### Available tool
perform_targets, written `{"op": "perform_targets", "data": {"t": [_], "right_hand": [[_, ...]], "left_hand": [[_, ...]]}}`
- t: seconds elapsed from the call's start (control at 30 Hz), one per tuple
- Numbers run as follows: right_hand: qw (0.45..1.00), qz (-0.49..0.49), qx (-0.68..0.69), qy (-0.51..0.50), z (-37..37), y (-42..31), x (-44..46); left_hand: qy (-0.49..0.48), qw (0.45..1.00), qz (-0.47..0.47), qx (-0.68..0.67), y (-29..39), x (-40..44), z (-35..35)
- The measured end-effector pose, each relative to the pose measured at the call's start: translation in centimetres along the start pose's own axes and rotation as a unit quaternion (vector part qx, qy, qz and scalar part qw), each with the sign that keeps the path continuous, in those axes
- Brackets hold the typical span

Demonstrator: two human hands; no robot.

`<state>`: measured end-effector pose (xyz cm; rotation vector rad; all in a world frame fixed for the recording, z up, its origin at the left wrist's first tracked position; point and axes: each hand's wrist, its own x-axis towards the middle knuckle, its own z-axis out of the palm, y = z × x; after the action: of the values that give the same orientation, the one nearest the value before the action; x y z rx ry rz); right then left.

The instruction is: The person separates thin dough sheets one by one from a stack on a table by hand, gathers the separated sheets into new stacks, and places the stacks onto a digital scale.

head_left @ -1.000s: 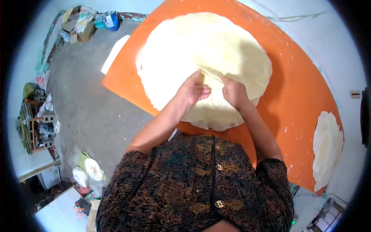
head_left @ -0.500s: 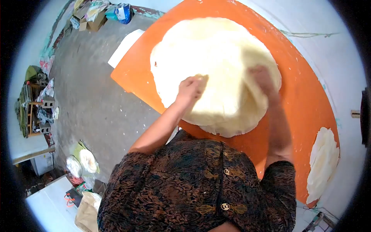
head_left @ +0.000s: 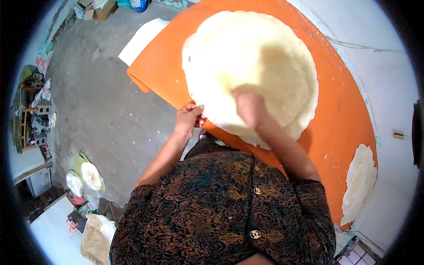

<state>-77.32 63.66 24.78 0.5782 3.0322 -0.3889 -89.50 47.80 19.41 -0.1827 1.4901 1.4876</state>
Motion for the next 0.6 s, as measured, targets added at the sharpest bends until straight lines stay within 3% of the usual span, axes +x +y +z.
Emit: {"op": "perform_targets", "data": {"t": [0.03, 0.13, 0.23, 0.43, 0.53, 0.6], "right_hand": [[0.991, 0.014, -0.030, -0.126, 1.0, -1.5, 0.0], [0.999, 0.018, 0.020, 0.022, 2.5, -3.7, -1.3], [0.997, 0.041, 0.058, 0.039, 1.2, -4.1, -1.6], [0.992, 0.016, 0.066, 0.108, 2.0, -5.2, -2.2], [0.980, 0.022, 0.188, 0.061, 1.4, -5.0, -2.6], [0.986, 0.039, 0.136, 0.084, 0.8, -5.2, -3.0]], "left_hand": [[-0.013, 1.000, 0.016, -0.016, 0.2, -0.2, 0.3], [-0.082, 0.991, 0.075, -0.070, -0.1, -0.5, 0.4], [-0.081, 0.990, 0.085, -0.082, 0.4, -1.0, 1.4], [-0.183, 0.977, 0.087, -0.070, -0.1, -0.1, 1.5], [-0.183, 0.978, 0.060, -0.083, 0.9, -0.2, 1.7], [-0.191, 0.976, 0.057, -0.085, 1.0, -0.3, 1.9]]}}
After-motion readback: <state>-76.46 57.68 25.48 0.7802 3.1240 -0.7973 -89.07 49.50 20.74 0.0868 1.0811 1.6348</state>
